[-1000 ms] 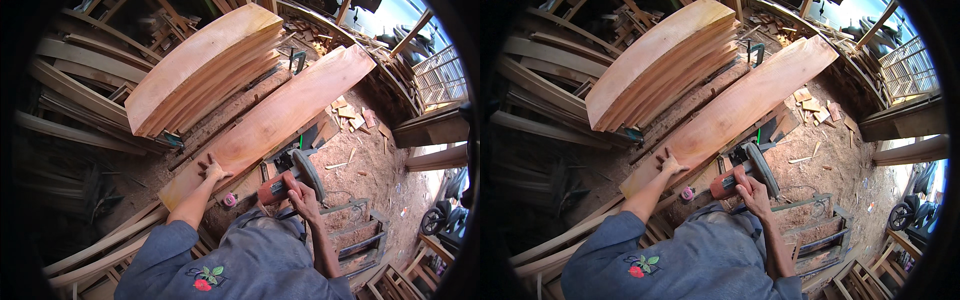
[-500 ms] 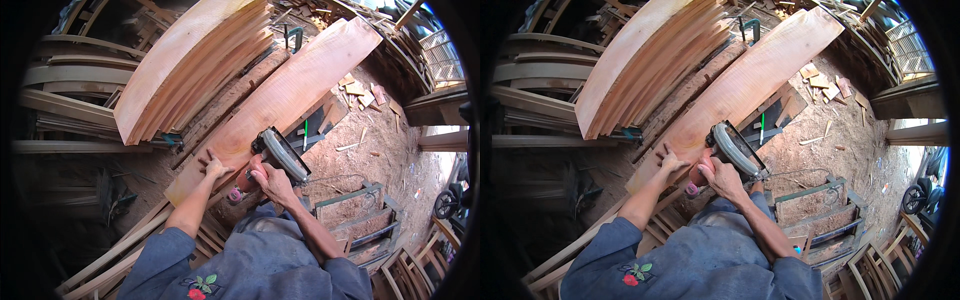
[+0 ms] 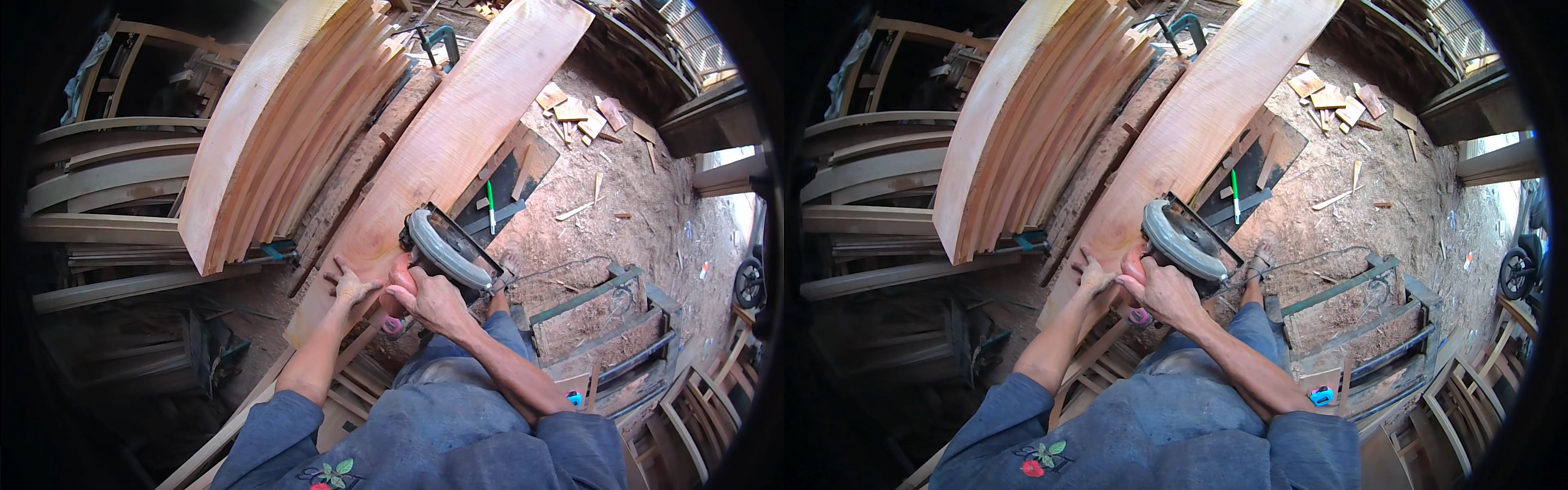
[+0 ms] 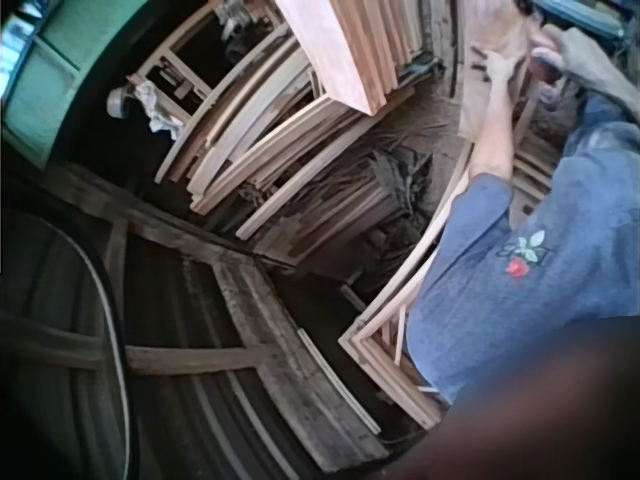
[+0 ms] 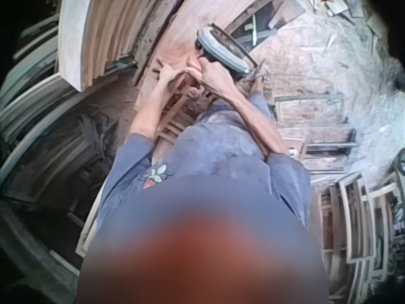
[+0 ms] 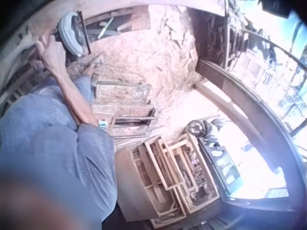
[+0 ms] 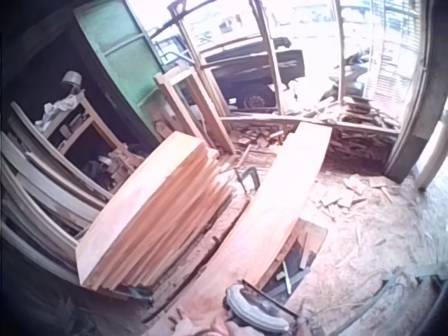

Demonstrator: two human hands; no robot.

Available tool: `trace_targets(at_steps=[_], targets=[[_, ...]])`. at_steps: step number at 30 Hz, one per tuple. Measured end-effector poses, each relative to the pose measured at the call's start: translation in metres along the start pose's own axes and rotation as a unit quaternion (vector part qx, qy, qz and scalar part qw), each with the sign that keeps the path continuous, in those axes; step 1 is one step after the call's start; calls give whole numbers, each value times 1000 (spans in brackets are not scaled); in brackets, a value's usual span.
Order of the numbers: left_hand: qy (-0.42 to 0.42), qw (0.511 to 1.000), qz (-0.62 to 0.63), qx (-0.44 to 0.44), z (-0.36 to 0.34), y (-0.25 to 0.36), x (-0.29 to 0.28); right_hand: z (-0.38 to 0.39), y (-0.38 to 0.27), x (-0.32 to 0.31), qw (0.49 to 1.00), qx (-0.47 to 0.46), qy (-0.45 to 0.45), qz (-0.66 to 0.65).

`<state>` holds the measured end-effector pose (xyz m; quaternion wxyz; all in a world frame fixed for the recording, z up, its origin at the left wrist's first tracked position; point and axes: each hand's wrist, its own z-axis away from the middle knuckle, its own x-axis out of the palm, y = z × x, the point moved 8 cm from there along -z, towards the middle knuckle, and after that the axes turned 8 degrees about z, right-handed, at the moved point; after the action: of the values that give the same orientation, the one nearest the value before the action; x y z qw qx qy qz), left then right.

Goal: The person repeatedly cuts wooden planks using a handheld circular saw, then stacks the cut pieces. The person positions each plank, makes a straight cut, and places the finished piece onto a growing stack.

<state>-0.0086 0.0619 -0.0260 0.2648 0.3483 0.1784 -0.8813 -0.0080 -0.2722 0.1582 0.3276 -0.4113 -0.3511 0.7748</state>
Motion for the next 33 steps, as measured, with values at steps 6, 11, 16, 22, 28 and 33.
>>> trace_targets(at_steps=[6,11,16,22,28,33], targets=[[6,1000,15,6,5,2,-3,-5,2,-4,1000,-5,5,1],[-15,1000,26,-3,1,-1,1,-8,-1,-3,1000,-9,5,5],[-7,1000,28,-10,-7,-8,7,-10,-2,-2,1000,-9,13,-6],[-7,1000,19,5,-14,-12,9,-10,1,-6,1000,-20,15,1],[-1,1000,12,12,-22,-15,12,-13,3,-6,1000,-24,7,-4],[11,999,-39,12,-27,-31,19,-8,2,-3,1000,-27,8,-5]])
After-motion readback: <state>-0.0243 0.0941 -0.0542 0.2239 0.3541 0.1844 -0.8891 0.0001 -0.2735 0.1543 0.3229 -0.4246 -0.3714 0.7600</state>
